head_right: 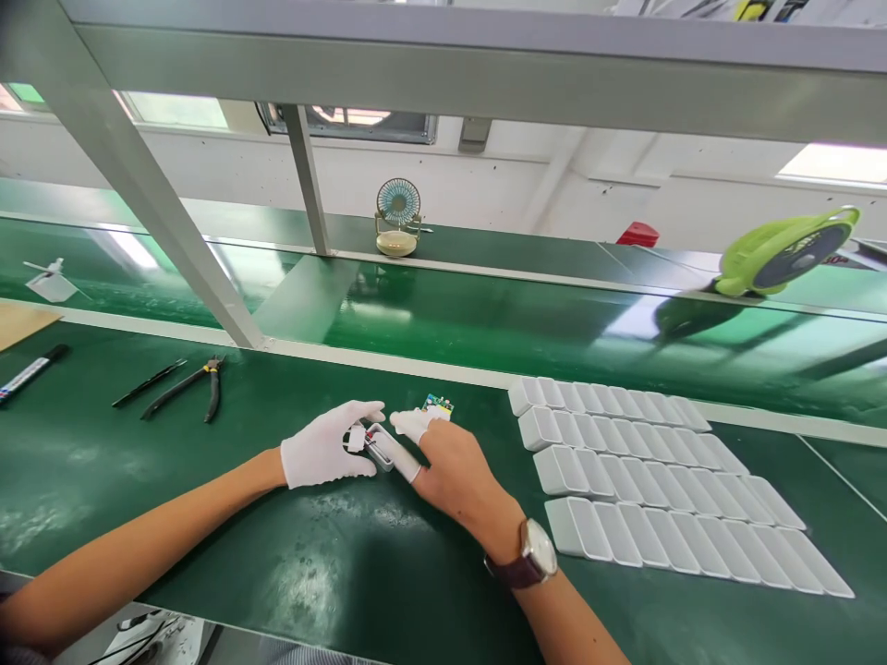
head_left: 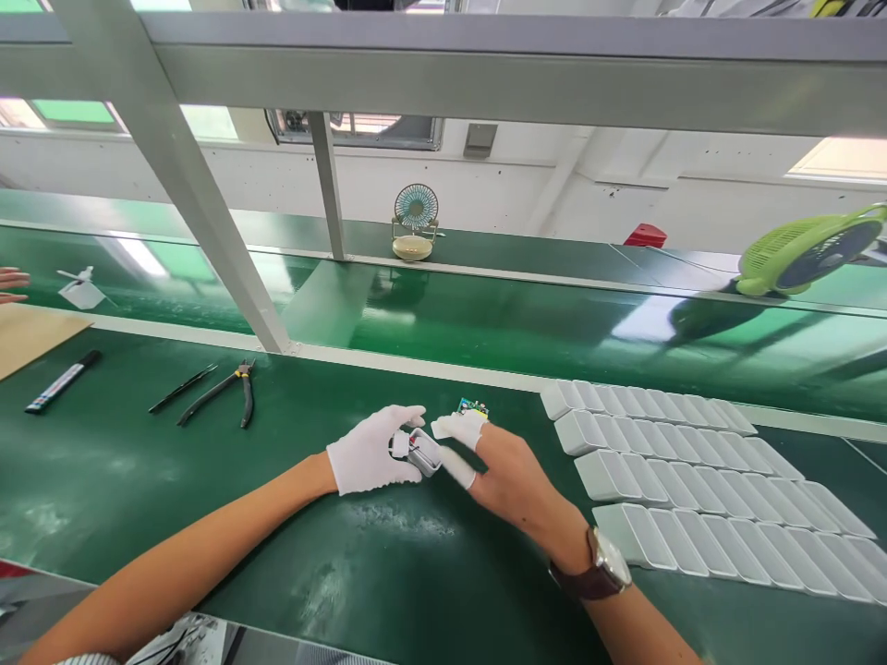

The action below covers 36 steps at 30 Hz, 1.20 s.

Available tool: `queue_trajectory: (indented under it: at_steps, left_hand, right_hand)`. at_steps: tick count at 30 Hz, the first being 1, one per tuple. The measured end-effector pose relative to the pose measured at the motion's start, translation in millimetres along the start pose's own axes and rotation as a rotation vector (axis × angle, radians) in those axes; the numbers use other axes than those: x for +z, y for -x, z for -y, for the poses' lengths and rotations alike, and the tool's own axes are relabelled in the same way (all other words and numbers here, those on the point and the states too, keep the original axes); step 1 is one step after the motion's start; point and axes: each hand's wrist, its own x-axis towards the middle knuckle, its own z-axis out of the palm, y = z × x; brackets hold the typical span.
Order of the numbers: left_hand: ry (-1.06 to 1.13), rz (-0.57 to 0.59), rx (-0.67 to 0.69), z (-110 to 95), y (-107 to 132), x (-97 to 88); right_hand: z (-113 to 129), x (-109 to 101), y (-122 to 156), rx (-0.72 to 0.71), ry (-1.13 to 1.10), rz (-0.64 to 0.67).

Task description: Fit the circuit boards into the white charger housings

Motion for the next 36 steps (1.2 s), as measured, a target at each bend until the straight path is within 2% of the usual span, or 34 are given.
queue_trajectory:
  at_steps: [2,7,10,14,19,22,24,27,30,32,36]
  left_hand:
    - [0.023,-0.011,0.035,3,1,8.4]
    - [-0.018,-0.057,0.017,4,12,22.0]
    - [-0.046,-0.093,0.109,4,15,23.8]
    - [-0.080,-0.124,0.190,2,13,23.4]
    - [-0.111,-0.145,0.139,-1,14,23.5]
    - [-0.043,-0.162,0.110,-2,15,21.8]
    - [0.034,-0.192,0.079,-3,15,18.8]
    - [0.078,-0.266,0.107,-10,14,13.4]
    - [-0.011,-0.326,0.234,-20,12,10.8]
    - [-0.083,-0.345,0.327,-25,11,10.8]
    - [-0.158,-0.367,0.438,-26,13,11.0]
  right_hand:
    - [6,8,8,-0.054,0.058,0.068]
    - [15,23,20,-0.102,0.160,0.145]
    - [16,28,21,-0.088,0.141,0.152]
    - [14,32,22,-0.054,0.071,0.133]
    - [12,35,26,0.057,-0.112,0.146]
    - [14,35,28,0.120,-0.246,0.115]
    - [16,36,28,0.229,-0.449,0.034]
    - [22,37,26,0.564,-0.890,-0.091]
    - [29,39,21,0.875,-1.291,-0.036]
    - [33,40,17,0.972,-1.438,0.026]
    - [41,42,14,1.007,-1.530,0.086]
